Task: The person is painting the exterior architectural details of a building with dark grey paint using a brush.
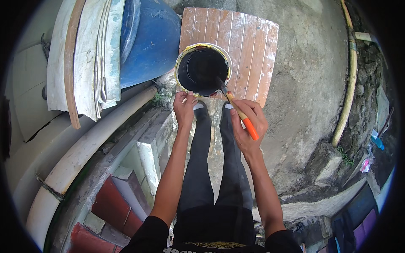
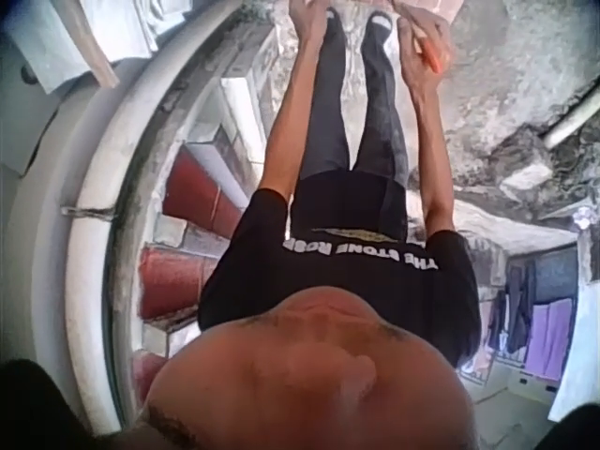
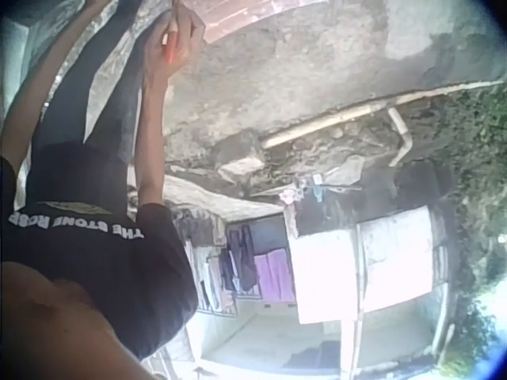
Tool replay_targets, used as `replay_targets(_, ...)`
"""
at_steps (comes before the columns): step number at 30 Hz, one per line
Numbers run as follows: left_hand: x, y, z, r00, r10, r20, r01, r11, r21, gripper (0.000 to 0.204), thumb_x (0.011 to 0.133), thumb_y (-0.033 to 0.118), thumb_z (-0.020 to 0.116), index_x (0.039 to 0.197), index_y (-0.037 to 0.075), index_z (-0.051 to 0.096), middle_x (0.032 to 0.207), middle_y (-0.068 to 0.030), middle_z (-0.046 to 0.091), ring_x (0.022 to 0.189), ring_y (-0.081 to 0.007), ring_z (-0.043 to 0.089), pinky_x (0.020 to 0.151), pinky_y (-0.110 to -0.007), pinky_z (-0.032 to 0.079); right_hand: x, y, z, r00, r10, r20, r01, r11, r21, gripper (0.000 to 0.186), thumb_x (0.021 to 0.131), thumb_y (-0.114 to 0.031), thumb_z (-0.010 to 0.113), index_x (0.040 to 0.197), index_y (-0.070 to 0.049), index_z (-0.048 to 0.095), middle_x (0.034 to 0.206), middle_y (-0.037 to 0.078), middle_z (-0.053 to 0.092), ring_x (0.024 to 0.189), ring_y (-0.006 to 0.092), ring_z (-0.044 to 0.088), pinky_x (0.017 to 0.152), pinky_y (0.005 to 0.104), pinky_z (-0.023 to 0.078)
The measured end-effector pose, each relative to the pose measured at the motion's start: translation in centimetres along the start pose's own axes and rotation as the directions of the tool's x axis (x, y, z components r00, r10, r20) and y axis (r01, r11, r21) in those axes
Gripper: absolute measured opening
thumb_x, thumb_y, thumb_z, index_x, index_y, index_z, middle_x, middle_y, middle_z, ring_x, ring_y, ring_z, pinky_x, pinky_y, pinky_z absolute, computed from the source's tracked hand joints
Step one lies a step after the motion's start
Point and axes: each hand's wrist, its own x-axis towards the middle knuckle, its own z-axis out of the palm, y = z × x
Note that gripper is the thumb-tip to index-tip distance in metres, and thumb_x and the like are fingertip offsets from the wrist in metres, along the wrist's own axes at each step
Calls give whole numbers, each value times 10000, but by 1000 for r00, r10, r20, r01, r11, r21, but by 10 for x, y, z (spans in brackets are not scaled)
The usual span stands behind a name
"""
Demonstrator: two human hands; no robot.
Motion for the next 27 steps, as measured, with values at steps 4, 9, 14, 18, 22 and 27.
replay_targets(4, -26, -9, 1, 999, -44, 11, 45, 997, -68, 242, 993, 148, 643, 1087, -40, 523, 1012, -104, 625, 889, -161, 670, 779, -307, 595, 19, 0, 21, 994, -58, 89, 60, 998, -12, 223, 816, 26, 736, 1037, -6, 741, 996, 132, 693, 834, 247, 697, 737, 322, 544)
replay_targets(9, -50, -24, -15, 992, -116, 59, 126, 971, -203, 114, 1014, 53, 582, 1022, -12, 489, 1043, -95, 597, 960, -153, 638, 896, -335, 598, 12, 3, 64, 939, -3, 345, 22, 998, -51, 286, 817, 17, 709, 1102, -10, 718, 1080, 160, 680, 899, 330, 702, 784, 378, 563)
replay_targets(14, -55, -36, -28, 994, -66, 83, 84, 969, -232, 94, 1009, 36, 577, 1027, -13, 498, 1039, -79, 596, 953, -126, 615, 905, -308, 577, -7, 22, 103, 854, 33, 519, 24, 994, -104, 389, 769, 39, 677, 1157, 9, 691, 1160, 186, 660, 983, 382, 681, 857, 413, 565)
replay_targets(18, -61, -36, -28, 992, -83, 93, 99, 978, -181, 79, 979, -12, 570, 1028, -12, 507, 1035, -61, 595, 936, -84, 578, 829, -236, 523, -11, 34, 122, 844, 6, 537, 49, 995, -89, 499, 728, 58, 662, 1225, 18, 657, 1222, 210, 643, 1037, 408, 661, 898, 440, 550)
replay_targets(22, -60, -44, -30, 997, -25, 68, 27, 999, -32, 125, 985, 15, 598, 1072, -44, 531, 1015, -102, 646, 888, -121, 631, 783, -269, 554, -15, 44, 138, 847, 56, 529, 12, 992, -125, 453, 794, 25, 650, 1245, -9, 667, 1216, 221, 651, 1036, 426, 654, 923, 428, 530)
replay_targets(27, -65, -51, -28, 999, -15, 50, 20, 994, -112, 176, 1000, 47, 593, 1122, -57, 521, 1036, -120, 651, 873, -134, 658, 775, -277, 556, -16, 54, 143, 852, 38, 522, 40, 990, -138, 582, 716, 46, 667, 1294, -17, 634, 1237, 260, 627, 1064, 457, 629, 949, 453, 514)
